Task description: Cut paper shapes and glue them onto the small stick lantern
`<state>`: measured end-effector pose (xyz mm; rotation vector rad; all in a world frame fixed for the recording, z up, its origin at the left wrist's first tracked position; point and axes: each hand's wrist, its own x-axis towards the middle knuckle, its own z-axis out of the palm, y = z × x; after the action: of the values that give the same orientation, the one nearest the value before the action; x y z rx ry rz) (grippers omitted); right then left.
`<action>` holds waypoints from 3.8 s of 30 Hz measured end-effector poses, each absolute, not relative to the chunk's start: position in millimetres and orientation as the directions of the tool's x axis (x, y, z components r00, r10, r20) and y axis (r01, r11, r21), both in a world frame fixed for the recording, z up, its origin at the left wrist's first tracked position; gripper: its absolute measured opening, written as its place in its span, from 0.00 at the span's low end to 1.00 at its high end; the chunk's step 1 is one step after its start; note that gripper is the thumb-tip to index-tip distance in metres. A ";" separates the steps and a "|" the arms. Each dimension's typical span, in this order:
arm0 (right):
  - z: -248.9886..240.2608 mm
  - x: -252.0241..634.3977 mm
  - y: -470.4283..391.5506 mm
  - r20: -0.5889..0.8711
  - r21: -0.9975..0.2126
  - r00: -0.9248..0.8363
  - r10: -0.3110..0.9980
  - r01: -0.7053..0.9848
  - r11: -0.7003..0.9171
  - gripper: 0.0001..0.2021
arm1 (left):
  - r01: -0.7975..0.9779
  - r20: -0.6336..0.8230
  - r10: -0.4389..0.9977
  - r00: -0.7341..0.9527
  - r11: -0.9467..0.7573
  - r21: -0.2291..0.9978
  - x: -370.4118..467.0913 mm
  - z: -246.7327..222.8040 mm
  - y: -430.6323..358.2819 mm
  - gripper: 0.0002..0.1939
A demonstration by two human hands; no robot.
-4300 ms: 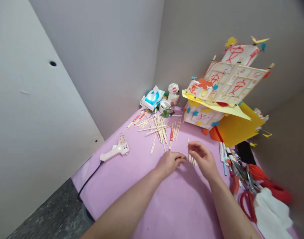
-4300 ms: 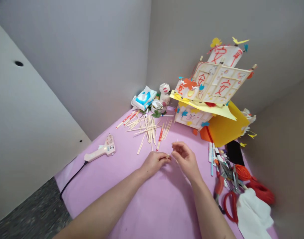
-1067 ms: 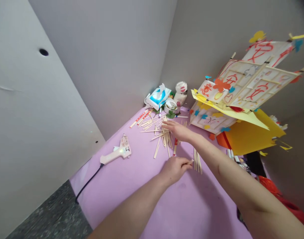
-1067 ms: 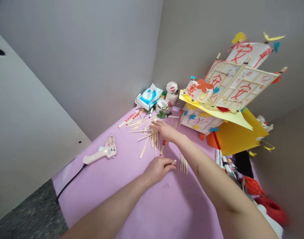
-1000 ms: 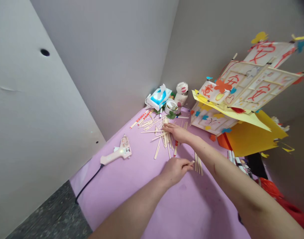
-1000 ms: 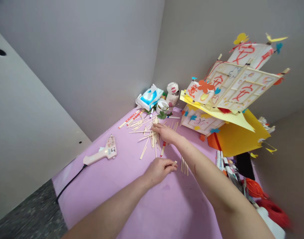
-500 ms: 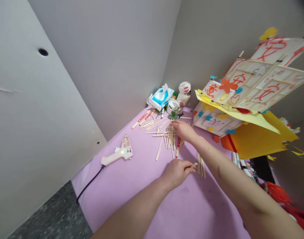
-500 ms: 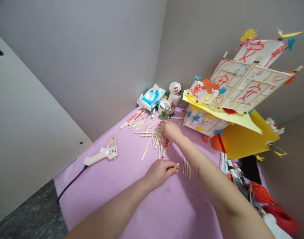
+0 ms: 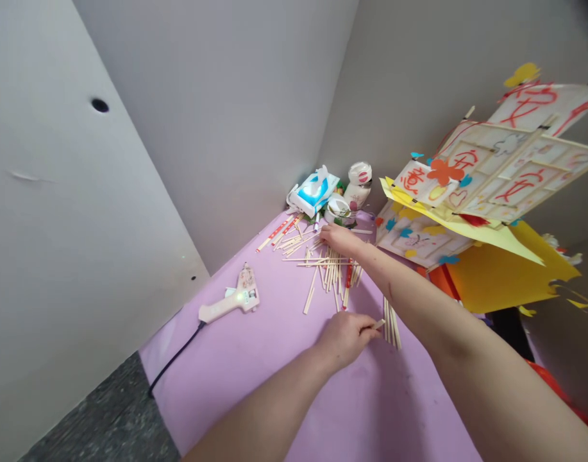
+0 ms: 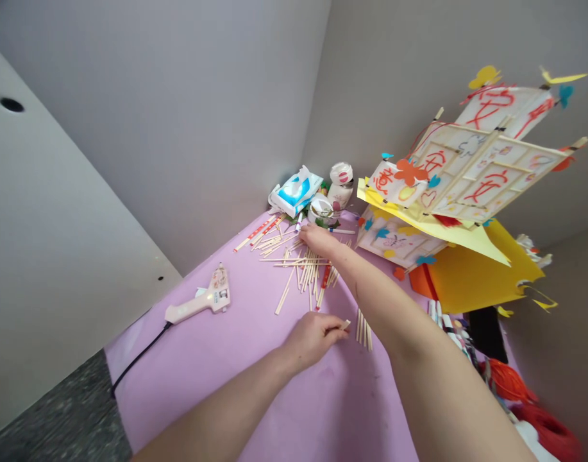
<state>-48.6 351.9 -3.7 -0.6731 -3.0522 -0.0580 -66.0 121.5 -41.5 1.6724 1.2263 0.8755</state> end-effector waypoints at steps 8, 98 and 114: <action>15.0 -2.8 287.9 0.344 -0.594 -0.538 0.769 0.510 0.622 0.07 | 0.224 0.040 0.973 0.229 -0.093 0.970 -64.8 -44.8 122.4 0.11; -39.8 113.8 92.9 -0.104 -0.994 0.062 0.993 -0.025 -0.103 0.06 | -0.155 -0.365 0.842 0.397 0.454 0.877 -36.6 -31.5 110.5 0.25; -39.7 107.8 89.8 -0.042 -0.998 0.096 0.994 -0.040 -0.038 0.06 | -0.014 -0.190 0.916 0.353 0.208 0.978 -33.3 -36.7 108.0 0.12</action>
<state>107.8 89.8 -39.7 -1.2547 -1.0903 1.1845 -33.3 108.0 -36.7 1.1727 0.9994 0.8254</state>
